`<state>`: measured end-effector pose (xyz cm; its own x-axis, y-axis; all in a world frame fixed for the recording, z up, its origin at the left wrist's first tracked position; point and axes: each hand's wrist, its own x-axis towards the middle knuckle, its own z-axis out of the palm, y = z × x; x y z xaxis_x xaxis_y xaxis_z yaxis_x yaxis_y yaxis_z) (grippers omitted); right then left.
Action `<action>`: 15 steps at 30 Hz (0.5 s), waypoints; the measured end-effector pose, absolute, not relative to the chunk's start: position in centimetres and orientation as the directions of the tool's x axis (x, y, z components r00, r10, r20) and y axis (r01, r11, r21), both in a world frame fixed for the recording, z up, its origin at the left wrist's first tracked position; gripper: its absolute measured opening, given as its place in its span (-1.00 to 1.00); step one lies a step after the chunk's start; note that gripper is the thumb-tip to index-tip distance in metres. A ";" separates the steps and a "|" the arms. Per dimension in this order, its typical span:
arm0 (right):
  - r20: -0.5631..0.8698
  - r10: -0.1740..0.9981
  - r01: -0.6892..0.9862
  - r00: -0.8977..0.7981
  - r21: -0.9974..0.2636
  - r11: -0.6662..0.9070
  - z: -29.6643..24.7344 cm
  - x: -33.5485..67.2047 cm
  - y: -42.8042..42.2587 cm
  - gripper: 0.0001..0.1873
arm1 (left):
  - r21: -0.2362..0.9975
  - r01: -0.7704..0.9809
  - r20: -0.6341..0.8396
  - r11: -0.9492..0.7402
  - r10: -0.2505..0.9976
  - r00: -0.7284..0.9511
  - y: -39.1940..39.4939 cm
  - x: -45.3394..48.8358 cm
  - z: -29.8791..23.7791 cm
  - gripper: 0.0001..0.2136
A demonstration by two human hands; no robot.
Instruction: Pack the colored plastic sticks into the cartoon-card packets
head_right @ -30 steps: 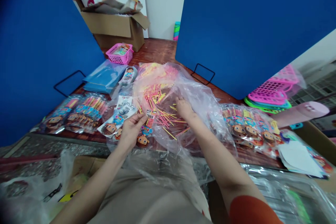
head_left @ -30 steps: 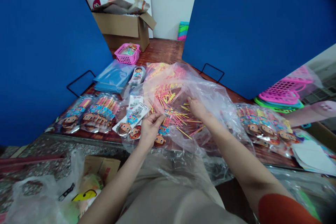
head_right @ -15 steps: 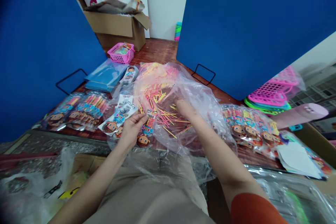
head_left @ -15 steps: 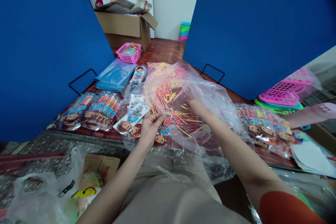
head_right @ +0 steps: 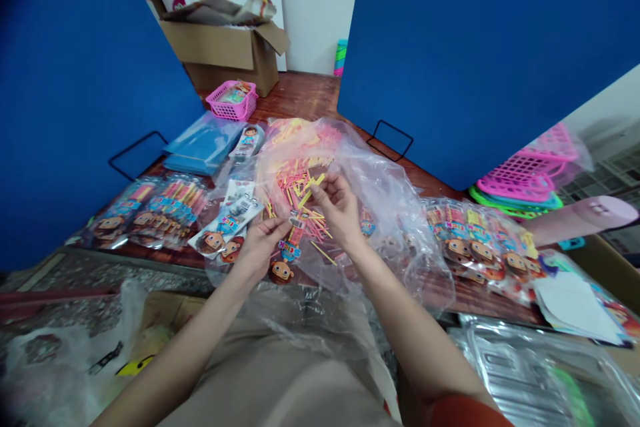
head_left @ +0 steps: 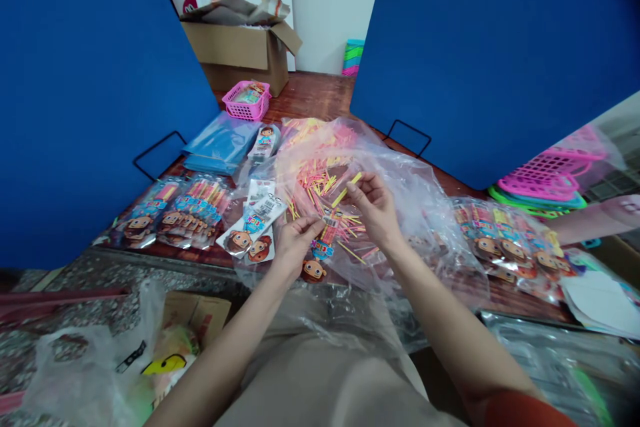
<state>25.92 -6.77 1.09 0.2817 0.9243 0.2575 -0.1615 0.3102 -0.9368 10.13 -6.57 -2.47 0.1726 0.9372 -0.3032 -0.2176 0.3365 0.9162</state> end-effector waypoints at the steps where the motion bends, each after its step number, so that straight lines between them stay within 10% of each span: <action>1: 0.258 0.927 -0.150 0.273 -0.940 0.306 1.1 25.8 -6.9 -0.69 | 0.913 -0.223 -0.304 0.343 0.933 0.190 -6.6 10.2 -2.5 -0.73; 15: 0.392 0.911 0.332 0.127 -0.882 0.334 0.3 25.9 -9.1 -0.76 | 0.852 -0.363 -0.285 0.377 0.916 0.283 -6.9 11.1 -1.9 -0.70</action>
<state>25.87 -9.09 0.28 0.1265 0.9111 0.3924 0.3321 0.3338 -0.8822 11.08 -6.88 -1.94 0.2826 0.9158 -0.2853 -0.3630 0.3774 0.8519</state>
